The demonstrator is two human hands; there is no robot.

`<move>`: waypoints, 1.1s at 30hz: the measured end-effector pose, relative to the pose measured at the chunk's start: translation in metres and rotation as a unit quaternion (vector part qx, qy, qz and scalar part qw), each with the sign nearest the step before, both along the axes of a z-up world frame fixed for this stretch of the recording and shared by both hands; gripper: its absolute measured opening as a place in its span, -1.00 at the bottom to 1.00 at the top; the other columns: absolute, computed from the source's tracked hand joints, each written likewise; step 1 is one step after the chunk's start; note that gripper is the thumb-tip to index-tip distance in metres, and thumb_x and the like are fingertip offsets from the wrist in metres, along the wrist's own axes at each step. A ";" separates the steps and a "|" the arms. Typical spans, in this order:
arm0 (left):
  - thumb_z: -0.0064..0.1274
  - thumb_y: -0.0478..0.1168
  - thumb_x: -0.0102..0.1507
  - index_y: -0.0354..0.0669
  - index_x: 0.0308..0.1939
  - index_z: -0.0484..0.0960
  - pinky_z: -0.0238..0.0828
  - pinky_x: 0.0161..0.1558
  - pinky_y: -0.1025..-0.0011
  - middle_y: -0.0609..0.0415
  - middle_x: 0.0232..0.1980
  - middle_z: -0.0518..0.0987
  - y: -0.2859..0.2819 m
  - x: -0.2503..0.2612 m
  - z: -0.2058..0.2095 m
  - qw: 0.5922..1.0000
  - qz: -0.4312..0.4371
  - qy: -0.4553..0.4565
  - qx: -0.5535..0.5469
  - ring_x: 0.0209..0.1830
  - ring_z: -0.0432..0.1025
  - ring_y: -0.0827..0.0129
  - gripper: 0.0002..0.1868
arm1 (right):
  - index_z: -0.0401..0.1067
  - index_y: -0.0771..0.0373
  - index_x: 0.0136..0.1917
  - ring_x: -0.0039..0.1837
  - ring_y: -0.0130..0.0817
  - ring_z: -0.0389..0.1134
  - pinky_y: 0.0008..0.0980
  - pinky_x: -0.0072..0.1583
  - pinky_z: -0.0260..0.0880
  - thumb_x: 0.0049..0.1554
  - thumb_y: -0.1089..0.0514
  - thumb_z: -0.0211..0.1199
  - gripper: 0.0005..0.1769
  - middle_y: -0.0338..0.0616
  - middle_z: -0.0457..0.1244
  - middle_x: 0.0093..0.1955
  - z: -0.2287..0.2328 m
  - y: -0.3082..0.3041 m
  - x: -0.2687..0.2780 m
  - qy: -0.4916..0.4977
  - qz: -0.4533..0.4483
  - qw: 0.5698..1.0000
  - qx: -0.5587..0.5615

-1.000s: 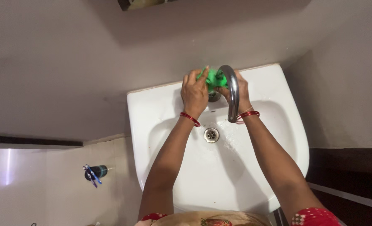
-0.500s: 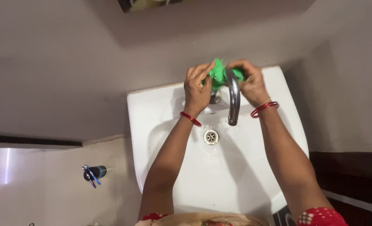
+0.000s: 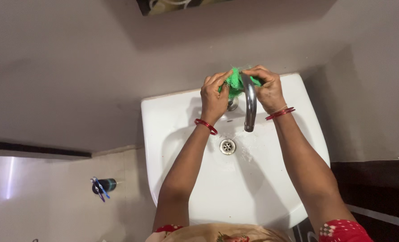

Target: The person cleans a white bathroom sink using a green scrubber. They first move a container and toothbrushes aside, then scrub the basin and faucet area with the sponge under running water.

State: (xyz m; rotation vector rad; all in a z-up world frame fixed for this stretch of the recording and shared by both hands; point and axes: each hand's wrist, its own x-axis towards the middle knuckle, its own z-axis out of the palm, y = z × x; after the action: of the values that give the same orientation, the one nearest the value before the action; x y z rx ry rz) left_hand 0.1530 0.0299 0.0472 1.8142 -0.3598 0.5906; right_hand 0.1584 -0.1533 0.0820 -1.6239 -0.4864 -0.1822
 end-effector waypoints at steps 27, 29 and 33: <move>0.07 -0.59 0.17 -0.20 0.12 0.67 0.57 0.04 0.36 0.00 0.16 0.62 -0.044 -0.139 -0.061 0.996 0.044 -0.056 -0.045 0.14 0.49 0.24 -0.54 | 0.52 0.36 -0.09 0.04 -0.30 0.42 -0.42 0.02 0.50 -0.02 0.56 0.23 -0.74 -0.07 0.36 0.05 -0.062 0.004 -0.145 -0.228 -0.233 0.936 -0.137; 0.10 -0.56 0.14 -0.25 0.09 0.67 0.53 0.02 0.34 -0.01 0.09 0.62 -0.043 -0.155 -0.074 0.997 0.060 -0.037 -0.032 0.07 0.50 0.22 -0.56 | 0.52 0.39 -0.08 -0.01 -0.36 0.42 -0.45 -0.03 0.49 -0.03 0.59 0.17 -0.72 -0.09 0.35 0.08 -0.085 -0.001 -0.150 -0.124 -0.226 0.960 -0.111; 0.16 -0.40 0.28 -0.26 0.12 0.68 0.44 -0.25 0.44 -0.01 -0.11 0.64 -0.033 -0.166 -0.095 0.969 0.054 0.212 -0.113 -0.32 0.46 0.35 -0.69 | 0.41 0.30 0.19 0.13 -0.39 0.37 -0.44 0.13 0.54 0.03 0.55 0.18 -0.54 -0.14 0.26 0.20 -0.129 -0.013 -0.154 0.079 -0.231 0.967 0.066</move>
State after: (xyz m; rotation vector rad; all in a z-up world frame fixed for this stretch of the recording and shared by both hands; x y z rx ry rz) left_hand -0.0130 -0.0034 -0.0477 1.6894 0.0933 0.2901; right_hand 0.0040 -0.1667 -0.0469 -1.5833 0.0344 -0.4209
